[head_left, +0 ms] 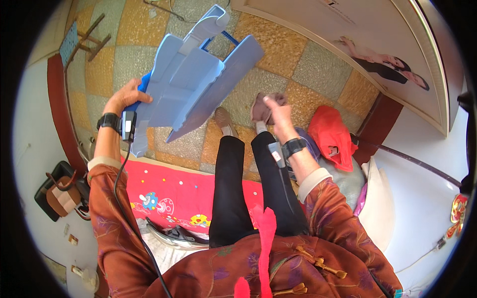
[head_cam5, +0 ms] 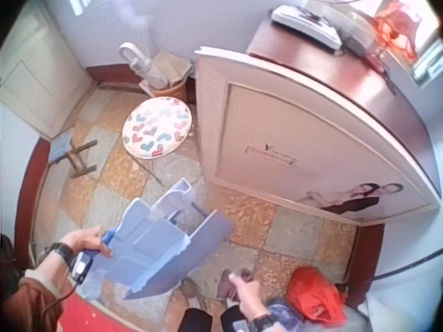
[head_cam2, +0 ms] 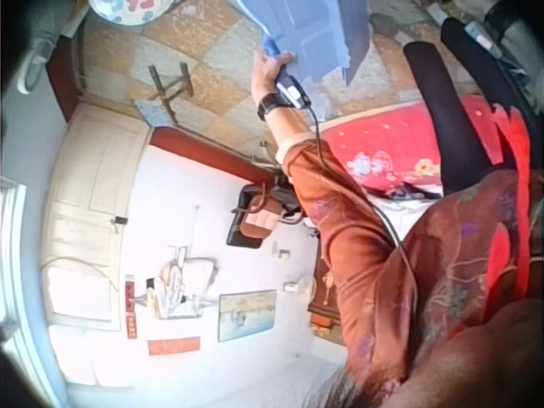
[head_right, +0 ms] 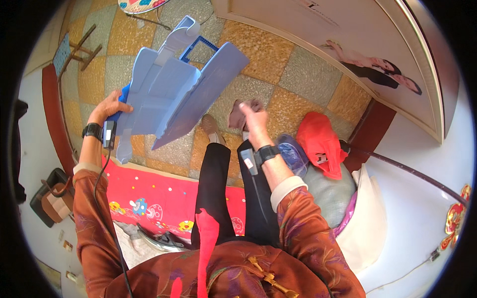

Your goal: The person wipes a light blue plastic folding stool with a blue cloth and a brown cloth. They rotate the stool to clean multiple sides and crevices, then place it on a table and continue wiping the top surface.

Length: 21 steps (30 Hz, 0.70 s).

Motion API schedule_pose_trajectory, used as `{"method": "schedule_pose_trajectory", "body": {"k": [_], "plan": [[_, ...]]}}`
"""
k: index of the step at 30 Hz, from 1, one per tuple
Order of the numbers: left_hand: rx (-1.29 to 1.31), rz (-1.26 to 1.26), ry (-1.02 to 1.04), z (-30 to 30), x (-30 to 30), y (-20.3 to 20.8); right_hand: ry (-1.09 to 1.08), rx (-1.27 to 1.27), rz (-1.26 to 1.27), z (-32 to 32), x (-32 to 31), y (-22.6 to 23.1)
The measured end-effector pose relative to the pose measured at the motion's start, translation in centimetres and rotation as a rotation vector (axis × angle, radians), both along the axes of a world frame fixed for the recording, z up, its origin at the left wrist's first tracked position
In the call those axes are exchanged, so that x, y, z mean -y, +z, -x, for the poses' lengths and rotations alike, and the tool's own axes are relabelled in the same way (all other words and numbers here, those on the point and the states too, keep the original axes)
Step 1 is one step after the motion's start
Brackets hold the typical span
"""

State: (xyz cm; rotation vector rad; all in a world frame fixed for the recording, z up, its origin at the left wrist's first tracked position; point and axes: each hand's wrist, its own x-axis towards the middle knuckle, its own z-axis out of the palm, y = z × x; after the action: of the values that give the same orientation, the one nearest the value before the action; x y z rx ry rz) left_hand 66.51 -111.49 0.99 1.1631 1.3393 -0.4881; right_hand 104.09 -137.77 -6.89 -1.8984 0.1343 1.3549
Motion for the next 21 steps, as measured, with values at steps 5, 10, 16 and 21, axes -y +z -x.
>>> {"method": "schedule_pose_trajectory", "body": {"k": [5,10,16,21], "plan": [[-0.12,-0.014,-0.052,-1.3,-0.6,-0.1,0.172,-0.218,-0.021,5.7,0.0,-1.9],[-0.1,-0.042,-0.097,-2.6,-0.8,0.4,0.073,-0.252,-0.178,11.6,-2.8,-3.1],[-0.049,-0.056,-0.182,-3.2,-0.2,0.7,0.07,-0.174,-0.164,15.9,-4.9,-4.8],[-0.011,-0.037,-0.198,-3.8,0.7,1.6,0.122,0.044,-0.064,16.7,-5.3,-5.9]]}}
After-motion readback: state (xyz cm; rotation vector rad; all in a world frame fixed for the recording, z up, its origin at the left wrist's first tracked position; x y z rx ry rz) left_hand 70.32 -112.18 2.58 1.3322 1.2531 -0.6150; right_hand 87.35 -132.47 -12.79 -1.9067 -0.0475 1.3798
